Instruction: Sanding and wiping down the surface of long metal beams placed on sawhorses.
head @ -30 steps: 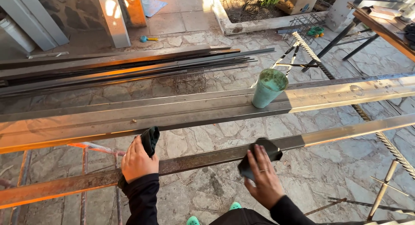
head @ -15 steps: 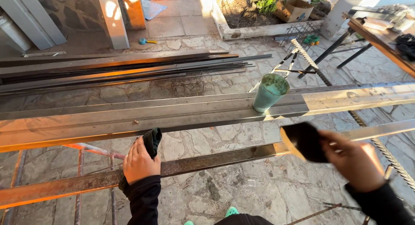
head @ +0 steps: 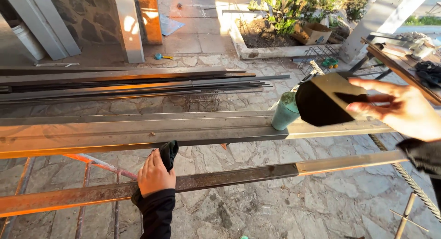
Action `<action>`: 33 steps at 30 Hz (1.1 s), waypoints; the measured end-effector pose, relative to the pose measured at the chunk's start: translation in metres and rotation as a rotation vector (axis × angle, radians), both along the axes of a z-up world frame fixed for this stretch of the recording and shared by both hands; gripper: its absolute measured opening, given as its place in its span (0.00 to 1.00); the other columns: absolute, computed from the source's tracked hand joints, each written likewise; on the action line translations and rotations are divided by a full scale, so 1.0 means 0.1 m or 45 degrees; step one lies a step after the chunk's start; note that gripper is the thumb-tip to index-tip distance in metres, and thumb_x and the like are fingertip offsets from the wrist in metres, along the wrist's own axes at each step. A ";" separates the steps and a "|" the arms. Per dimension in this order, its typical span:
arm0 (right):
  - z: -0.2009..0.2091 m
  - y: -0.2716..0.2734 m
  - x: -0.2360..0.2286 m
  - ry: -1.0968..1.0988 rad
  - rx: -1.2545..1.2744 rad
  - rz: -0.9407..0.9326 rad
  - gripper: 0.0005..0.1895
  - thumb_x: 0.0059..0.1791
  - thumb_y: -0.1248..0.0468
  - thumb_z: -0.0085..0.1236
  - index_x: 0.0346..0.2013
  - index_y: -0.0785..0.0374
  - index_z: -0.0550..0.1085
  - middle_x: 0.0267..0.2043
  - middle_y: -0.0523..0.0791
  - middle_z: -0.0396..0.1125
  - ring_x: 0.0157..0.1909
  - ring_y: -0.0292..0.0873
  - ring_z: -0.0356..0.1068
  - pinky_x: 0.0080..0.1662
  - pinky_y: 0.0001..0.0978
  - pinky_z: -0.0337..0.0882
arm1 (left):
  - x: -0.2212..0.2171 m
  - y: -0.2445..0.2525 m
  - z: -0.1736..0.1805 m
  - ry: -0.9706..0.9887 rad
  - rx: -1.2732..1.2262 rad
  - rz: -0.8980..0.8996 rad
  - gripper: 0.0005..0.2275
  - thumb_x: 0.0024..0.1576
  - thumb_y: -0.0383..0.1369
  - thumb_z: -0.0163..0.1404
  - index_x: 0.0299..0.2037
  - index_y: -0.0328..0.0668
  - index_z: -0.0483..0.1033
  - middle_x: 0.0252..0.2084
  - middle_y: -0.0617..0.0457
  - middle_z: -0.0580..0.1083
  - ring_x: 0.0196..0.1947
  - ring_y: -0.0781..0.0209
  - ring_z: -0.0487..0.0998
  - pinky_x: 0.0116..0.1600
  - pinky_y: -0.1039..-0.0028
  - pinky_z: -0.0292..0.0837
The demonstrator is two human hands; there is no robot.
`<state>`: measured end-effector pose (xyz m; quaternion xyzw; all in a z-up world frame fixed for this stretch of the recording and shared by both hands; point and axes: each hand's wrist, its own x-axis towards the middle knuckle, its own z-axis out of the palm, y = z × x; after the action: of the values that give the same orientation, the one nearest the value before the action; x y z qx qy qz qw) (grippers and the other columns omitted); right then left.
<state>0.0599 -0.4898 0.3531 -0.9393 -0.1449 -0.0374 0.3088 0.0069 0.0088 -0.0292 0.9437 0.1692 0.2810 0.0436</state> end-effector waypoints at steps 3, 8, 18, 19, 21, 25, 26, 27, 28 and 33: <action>-0.05 -0.05 0.31 -0.188 -0.451 0.006 0.39 0.39 0.62 0.74 0.66 0.48 0.76 0.29 0.44 0.79 0.26 0.31 0.63 0.44 0.23 0.73 | 0.00 0.00 -0.04 0.036 -0.003 0.011 0.38 0.42 0.44 0.65 0.67 0.45 0.70 0.63 0.54 0.76 0.63 0.61 0.76 0.65 0.68 0.71; -0.18 -0.10 0.72 -0.548 -0.650 0.128 0.21 0.45 0.61 0.71 0.53 0.57 0.81 0.43 0.46 0.80 0.37 0.39 0.80 0.48 0.34 0.78 | 0.01 0.00 -0.04 0.041 -0.016 0.022 0.38 0.42 0.45 0.65 0.66 0.46 0.70 0.63 0.54 0.76 0.63 0.61 0.76 0.64 0.67 0.71; -0.58 -0.05 1.29 -0.783 -1.082 0.209 0.09 0.51 0.56 0.59 0.45 0.45 0.80 0.47 0.37 0.77 0.50 0.44 0.77 0.50 0.41 0.77 | 0.01 0.00 -0.02 0.057 -0.030 0.020 0.37 0.44 0.44 0.64 0.67 0.45 0.69 0.63 0.53 0.76 0.63 0.60 0.76 0.64 0.67 0.71; -0.57 0.14 1.23 -0.779 -1.080 0.205 0.09 0.51 0.56 0.59 0.45 0.45 0.80 0.47 0.37 0.77 0.50 0.44 0.77 0.50 0.41 0.77 | 0.01 0.00 -0.01 0.059 -0.027 0.015 0.37 0.44 0.44 0.64 0.67 0.45 0.69 0.63 0.53 0.76 0.63 0.60 0.76 0.64 0.67 0.71; -0.57 0.50 1.12 -0.142 -1.271 0.015 0.17 0.52 0.58 0.41 0.50 0.51 0.75 0.48 0.49 0.76 0.42 0.53 0.79 0.39 0.44 0.80 | 0.01 0.00 -0.01 0.044 -0.028 0.018 0.37 0.42 0.43 0.65 0.66 0.45 0.71 0.62 0.53 0.76 0.61 0.60 0.77 0.63 0.66 0.71; -1.31 0.46 1.46 -0.399 -1.457 0.251 0.09 0.56 0.58 0.52 0.49 0.50 0.75 0.45 0.34 0.74 0.35 0.35 0.79 0.34 0.31 0.82 | 0.01 0.00 -0.02 0.029 -0.038 -0.002 0.37 0.41 0.42 0.64 0.66 0.45 0.71 0.62 0.52 0.76 0.62 0.59 0.76 0.63 0.66 0.72; -1.44 0.44 1.52 -0.382 -1.320 0.250 0.12 0.54 0.64 0.48 0.51 0.53 0.74 0.41 0.44 0.73 0.31 0.44 0.77 0.32 0.38 0.78 | 0.00 -0.01 -0.01 0.013 -0.039 -0.001 0.37 0.41 0.41 0.64 0.65 0.45 0.72 0.61 0.52 0.77 0.61 0.59 0.77 0.62 0.66 0.72; -1.56 0.45 1.59 -0.371 -1.181 0.251 0.15 0.53 0.70 0.43 0.52 0.56 0.72 0.36 0.53 0.72 0.27 0.53 0.75 0.29 0.46 0.74 | 0.00 0.00 0.02 -0.006 -0.039 0.006 0.36 0.41 0.40 0.64 0.65 0.45 0.72 0.61 0.52 0.77 0.60 0.59 0.77 0.62 0.67 0.73; -1.42 0.51 1.55 -0.372 -1.178 0.252 0.15 0.53 0.70 0.43 0.52 0.56 0.72 0.36 0.53 0.72 0.27 0.53 0.75 0.29 0.46 0.74 | 0.01 0.01 0.02 -0.006 -0.036 0.008 0.36 0.41 0.40 0.64 0.65 0.45 0.72 0.61 0.52 0.77 0.60 0.59 0.77 0.62 0.67 0.73; -1.19 0.33 1.72 -0.291 -0.852 0.152 0.18 0.48 0.50 0.63 0.50 0.52 0.79 0.41 0.42 0.79 0.43 0.47 0.78 0.42 0.40 0.76 | -0.01 -0.01 0.05 -0.014 -0.041 -0.002 0.35 0.42 0.41 0.64 0.64 0.45 0.72 0.61 0.52 0.77 0.60 0.59 0.78 0.62 0.67 0.72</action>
<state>0.2321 -0.4564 0.2343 -0.9680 -0.2375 -0.0746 -0.0323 0.0061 0.0082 -0.0242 0.9414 0.1727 0.2835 0.0601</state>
